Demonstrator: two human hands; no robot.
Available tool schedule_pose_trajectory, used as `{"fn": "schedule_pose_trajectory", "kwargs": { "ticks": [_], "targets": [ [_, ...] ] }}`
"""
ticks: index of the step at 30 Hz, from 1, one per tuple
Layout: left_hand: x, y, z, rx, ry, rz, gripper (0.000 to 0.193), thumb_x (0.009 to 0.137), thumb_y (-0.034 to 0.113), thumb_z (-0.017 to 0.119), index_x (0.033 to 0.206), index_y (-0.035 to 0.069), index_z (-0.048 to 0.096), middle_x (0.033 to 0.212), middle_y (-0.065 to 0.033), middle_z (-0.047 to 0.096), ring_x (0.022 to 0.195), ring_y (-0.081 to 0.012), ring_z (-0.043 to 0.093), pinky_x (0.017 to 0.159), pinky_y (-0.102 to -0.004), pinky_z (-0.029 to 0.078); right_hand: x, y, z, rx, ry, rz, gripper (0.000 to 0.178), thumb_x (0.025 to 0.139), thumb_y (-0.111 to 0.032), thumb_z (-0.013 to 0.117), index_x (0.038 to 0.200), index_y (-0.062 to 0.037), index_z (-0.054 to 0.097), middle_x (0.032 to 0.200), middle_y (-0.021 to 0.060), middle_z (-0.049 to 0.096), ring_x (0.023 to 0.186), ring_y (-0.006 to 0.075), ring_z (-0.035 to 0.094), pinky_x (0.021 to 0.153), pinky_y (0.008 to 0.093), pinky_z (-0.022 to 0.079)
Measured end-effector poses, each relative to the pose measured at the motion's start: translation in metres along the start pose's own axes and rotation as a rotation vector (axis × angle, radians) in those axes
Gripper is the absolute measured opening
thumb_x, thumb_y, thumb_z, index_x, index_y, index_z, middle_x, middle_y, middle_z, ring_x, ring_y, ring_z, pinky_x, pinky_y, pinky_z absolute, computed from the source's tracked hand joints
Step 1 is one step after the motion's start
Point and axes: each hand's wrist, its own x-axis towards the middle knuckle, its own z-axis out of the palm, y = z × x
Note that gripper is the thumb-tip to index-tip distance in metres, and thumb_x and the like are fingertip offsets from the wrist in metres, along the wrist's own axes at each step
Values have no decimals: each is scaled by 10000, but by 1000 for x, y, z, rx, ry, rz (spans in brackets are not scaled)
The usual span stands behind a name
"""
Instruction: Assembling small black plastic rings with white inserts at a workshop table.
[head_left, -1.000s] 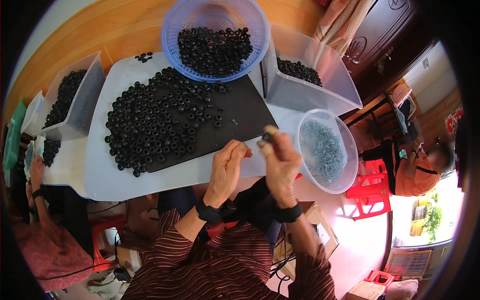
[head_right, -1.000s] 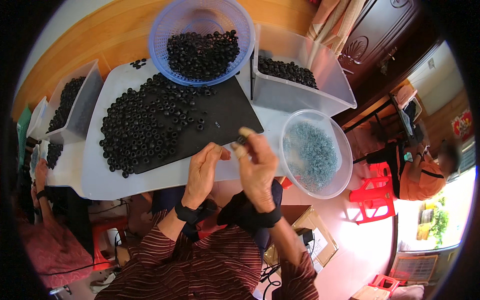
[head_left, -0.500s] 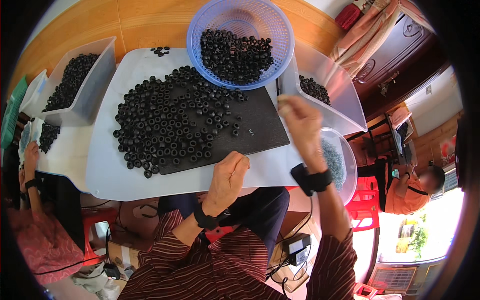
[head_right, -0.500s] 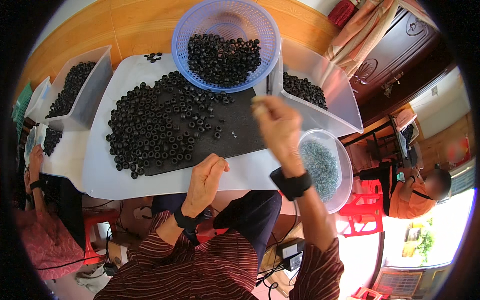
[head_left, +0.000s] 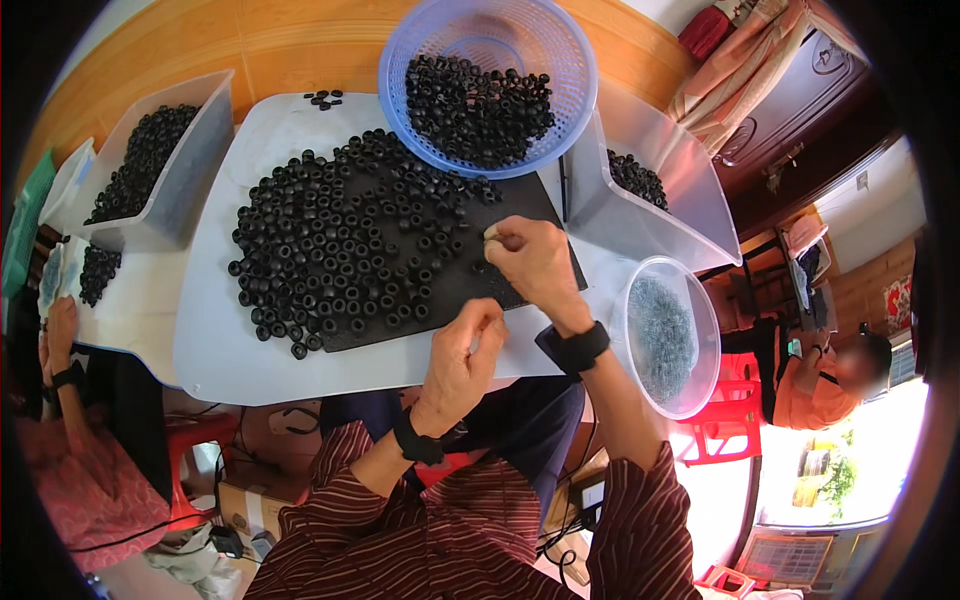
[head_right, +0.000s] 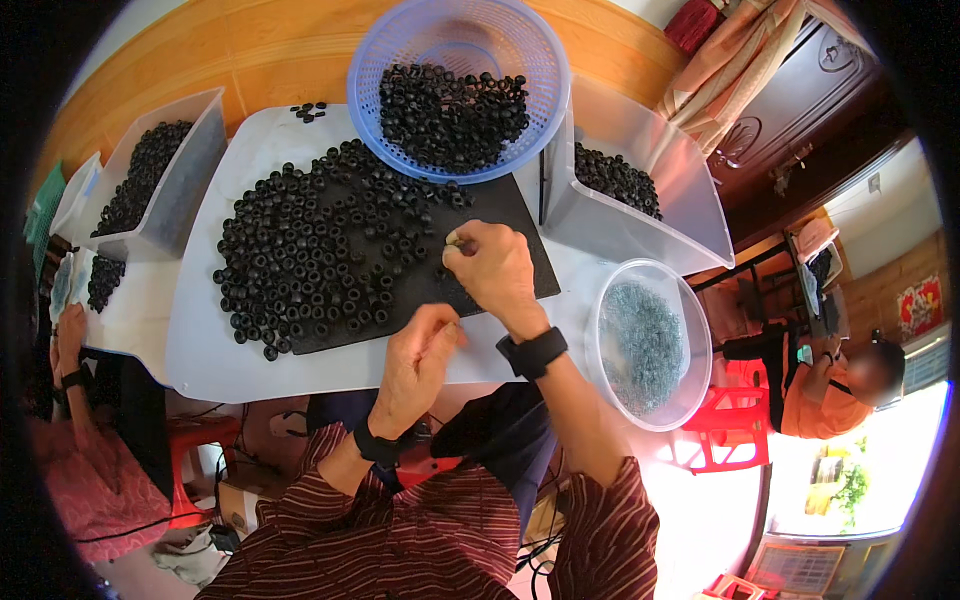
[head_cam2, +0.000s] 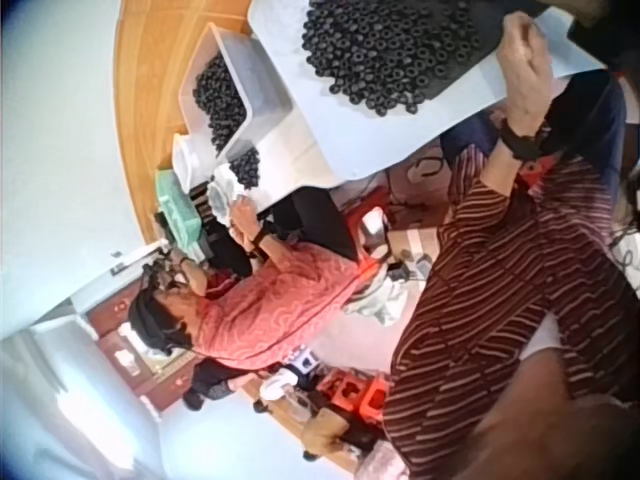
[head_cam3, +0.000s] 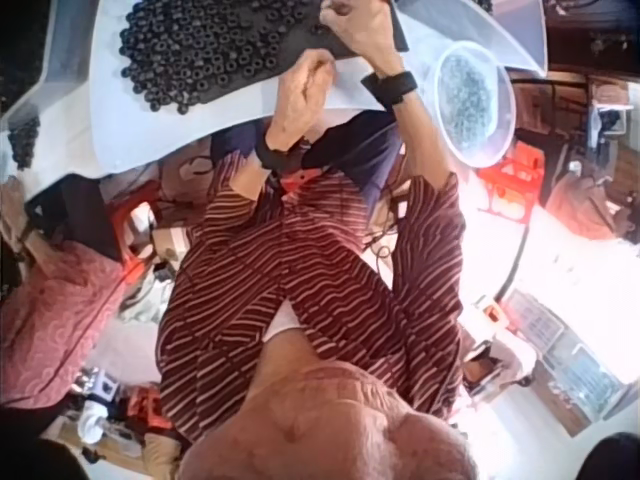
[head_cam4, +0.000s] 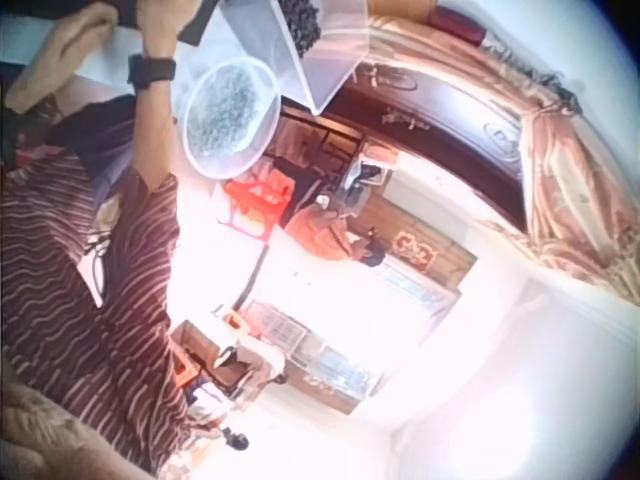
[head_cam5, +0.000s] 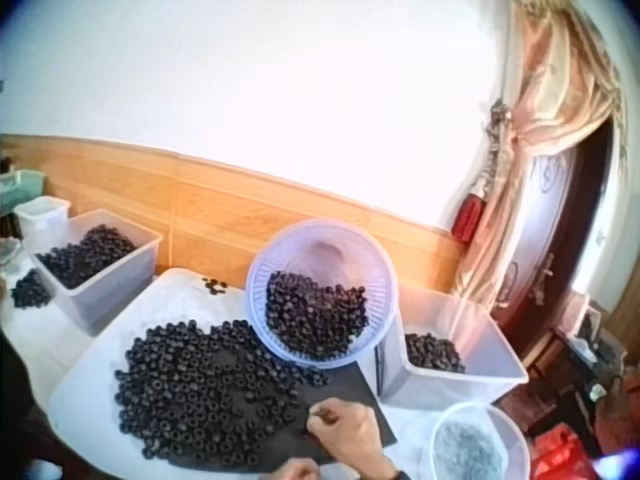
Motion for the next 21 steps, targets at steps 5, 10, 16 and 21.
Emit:
{"fn": "schedule_pose_trajectory", "kwargs": {
  "ticks": [5, 10, 16, 21],
  "targets": [
    [3, -3, -1, -34, 111, -15, 350, 964, 121, 490, 1279, 3, 397, 834, -108, 618, 758, -142, 581, 704, -266, 475, -24, -8, -32, 719, -407, 383, 167, 831, -82, 655, 976, -31, 589, 717, 9, 601, 587, 52, 496, 509, 198, 387],
    [4, -4, 0, -84, -21, -12, 278, 961, 127, 523, 1191, -28, 507, 871, -65, 630, 787, -105, 575, 724, -241, 472, -43, 4, -40, 862, -576, 412, 175, 870, -128, 652, 966, -27, 546, 708, 37, 600, 568, 60, 497, 493, 205, 382],
    [2, -5, -3, -193, -30, -112, 195, 935, 104, 574, 1079, -24, 549, 912, -46, 642, 780, -64, 541, 713, -213, 458, -42, 4, -43, 673, -461, 395, 145, 848, -134, 672, 813, -19, 590, 683, 33, 603, 560, 68, 505, 498, 216, 408],
    [4, 4, 0, -164, -5, -218, 137, 901, 33, 559, 1029, -14, 544, 905, -37, 642, 753, -38, 522, 673, -192, 437, -27, 20, -27, 243, -17, 55, 135, 781, -82, 683, 845, 20, 624, 690, 99, 631, 589, 153, 588, 556, 290, 475]
  ]
}}
